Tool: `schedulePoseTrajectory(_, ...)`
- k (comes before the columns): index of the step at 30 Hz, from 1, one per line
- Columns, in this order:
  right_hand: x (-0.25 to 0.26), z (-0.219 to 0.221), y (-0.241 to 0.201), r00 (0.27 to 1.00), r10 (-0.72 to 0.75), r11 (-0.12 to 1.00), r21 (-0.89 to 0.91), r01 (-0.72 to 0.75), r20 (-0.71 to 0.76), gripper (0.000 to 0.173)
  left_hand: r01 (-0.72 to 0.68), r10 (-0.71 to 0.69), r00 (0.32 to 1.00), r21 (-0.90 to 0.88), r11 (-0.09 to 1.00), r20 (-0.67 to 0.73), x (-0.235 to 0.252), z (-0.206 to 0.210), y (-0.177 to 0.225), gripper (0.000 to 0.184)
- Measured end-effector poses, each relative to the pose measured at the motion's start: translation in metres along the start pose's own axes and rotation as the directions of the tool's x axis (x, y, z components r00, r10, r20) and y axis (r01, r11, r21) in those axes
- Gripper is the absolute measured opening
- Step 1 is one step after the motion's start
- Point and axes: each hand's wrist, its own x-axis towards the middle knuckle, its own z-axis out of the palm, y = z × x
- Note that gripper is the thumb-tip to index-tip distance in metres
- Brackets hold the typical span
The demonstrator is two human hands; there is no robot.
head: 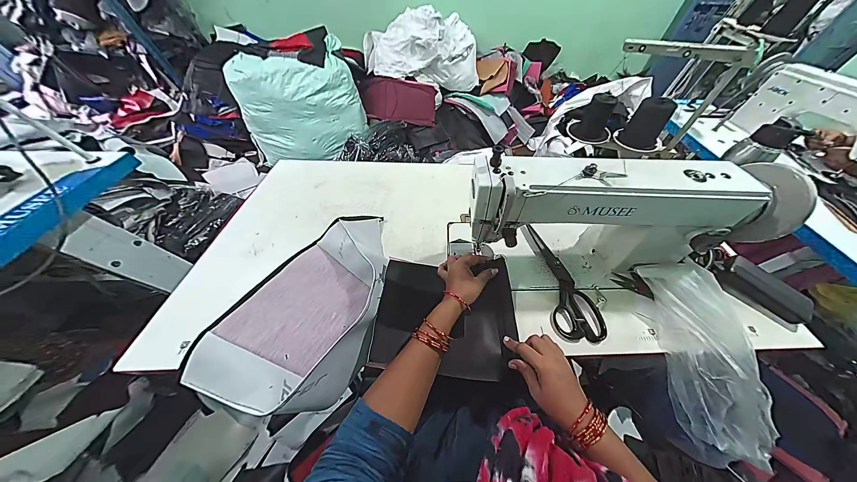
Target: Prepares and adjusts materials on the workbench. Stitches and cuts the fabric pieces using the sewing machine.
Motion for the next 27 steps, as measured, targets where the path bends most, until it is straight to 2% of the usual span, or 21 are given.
schedulePoseTrajectory(10,-0.0016,0.0016,0.0028,0.999,-0.022,1.000,-0.011,0.022,-0.029,0.032,-0.034,0.032,0.999,-0.058,0.998,-0.035,-0.0015,0.0005,-0.0017,0.026)
schedulePoseTrajectory(27,-0.0034,0.0040,0.0025,0.998,-0.023,1.000,-0.004,0.023,-0.054,0.032,-0.025,0.022,0.999,-0.065,0.998,-0.034,-0.0019,0.0007,-0.0028,0.028)
